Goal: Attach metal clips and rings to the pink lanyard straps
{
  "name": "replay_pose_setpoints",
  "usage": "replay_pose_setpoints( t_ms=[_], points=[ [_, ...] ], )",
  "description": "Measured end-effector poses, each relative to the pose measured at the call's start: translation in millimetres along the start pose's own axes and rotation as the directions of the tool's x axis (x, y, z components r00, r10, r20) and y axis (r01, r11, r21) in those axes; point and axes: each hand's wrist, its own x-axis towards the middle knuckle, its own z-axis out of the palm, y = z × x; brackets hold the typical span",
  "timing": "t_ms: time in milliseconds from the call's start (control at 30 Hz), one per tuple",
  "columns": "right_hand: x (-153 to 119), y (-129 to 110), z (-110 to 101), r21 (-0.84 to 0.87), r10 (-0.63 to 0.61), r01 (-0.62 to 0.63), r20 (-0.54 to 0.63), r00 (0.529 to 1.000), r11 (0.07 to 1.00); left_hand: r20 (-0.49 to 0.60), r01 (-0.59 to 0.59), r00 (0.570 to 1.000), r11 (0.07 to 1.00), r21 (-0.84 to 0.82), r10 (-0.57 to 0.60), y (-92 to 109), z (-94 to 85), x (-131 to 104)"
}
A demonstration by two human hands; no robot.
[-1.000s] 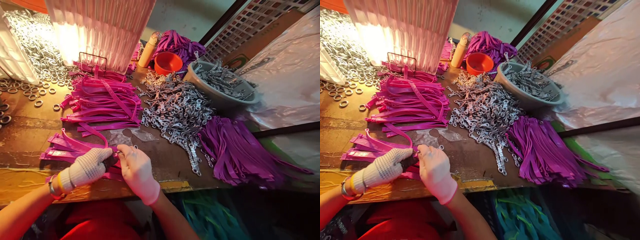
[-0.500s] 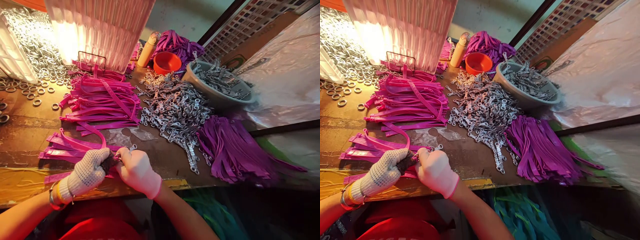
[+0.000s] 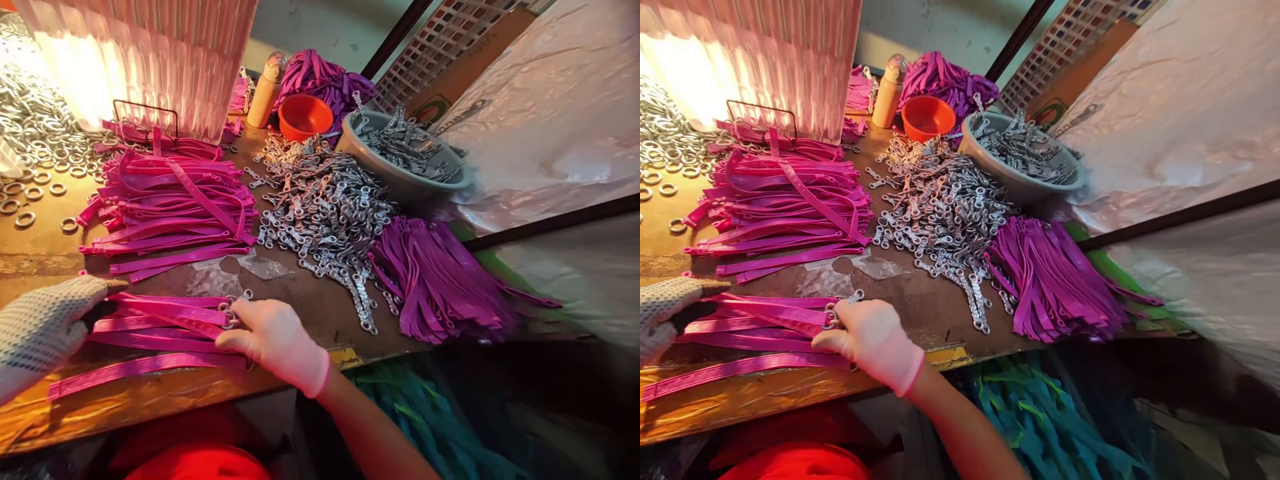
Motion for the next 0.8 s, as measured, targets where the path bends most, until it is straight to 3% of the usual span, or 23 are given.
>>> replay_pose_setpoints(
  t_ms=[33, 100, 167, 200, 233, 300, 367, 433, 533, 633, 700, 800],
  points=[
    [3, 13, -7, 0.059, 0.023, -0.022, -0.015, 1.0, 0.998, 0.0, -0.022, 1.0, 0.998, 0.057, 0.022, 0, 0.3, -2],
    [16, 45, -16, 0.076, 0.136, -0.125, -0.158, 0.978, 0.989, 0.027, 0.023, 0.999, 0.995, 0.095, -0.026, 8, 11.2, -10],
    [34, 82, -18, -0.071, 0.285, -0.329, -0.351, 0.892, 0.942, 0.111, 0.208, 0.973, 0.977, -0.054, -0.201, 22, 30.7, -17],
    [44, 98, -15, -0.18, 0.321, -0.412, -0.388, 0.864, 0.893, 0.19, 0.328, 0.938, 0.921, -0.211, -0.29, 29, 41.0, -19],
    [53, 112, -12, -0.28, 0.328, -0.445, -0.377, 0.866, 0.851, 0.29, 0.43, 0.895, 0.825, -0.367, -0.338, 35, 50.2, -20],
    [67, 132, -3, -0.416, 0.33, -0.456, -0.34, 0.881, 0.787, 0.465, 0.562, 0.824, 0.577, -0.593, -0.325, 44, 63.0, -17],
    [73, 141, 4, -0.456, 0.332, -0.449, -0.316, 0.889, 0.768, 0.587, 0.637, 0.768, 0.392, -0.664, -0.255, 46, 67.9, -13],
    [71, 144, 7, -0.422, 0.338, -0.451, -0.318, 0.886, 0.786, 0.629, 0.661, 0.747, 0.336, -0.671, -0.214, 43, 68.7, -12],
    [63, 139, 8, -0.255, 0.306, -0.422, -0.392, 0.867, 0.87, 0.542, 0.586, 0.805, 0.468, -0.661, -0.242, 32, 69.8, -17],
    [49, 113, 7, 0.028, 0.235, -0.253, -0.483, 0.844, 0.967, 0.454, 0.52, 0.845, 0.635, -0.571, -0.284, 24, 73.1, -24],
    [38, 80, 7, 0.23, 0.189, -0.095, -0.432, 0.882, 0.969, 0.373, 0.443, 0.887, 0.731, -0.519, -0.273, 23, 76.0, -27],
    [22, 21, 9, 0.434, 0.101, 0.049, -0.316, 0.944, 0.9, 0.251, 0.289, 0.949, 0.844, -0.452, -0.19, 27, 81.7, -29]
  ],
)
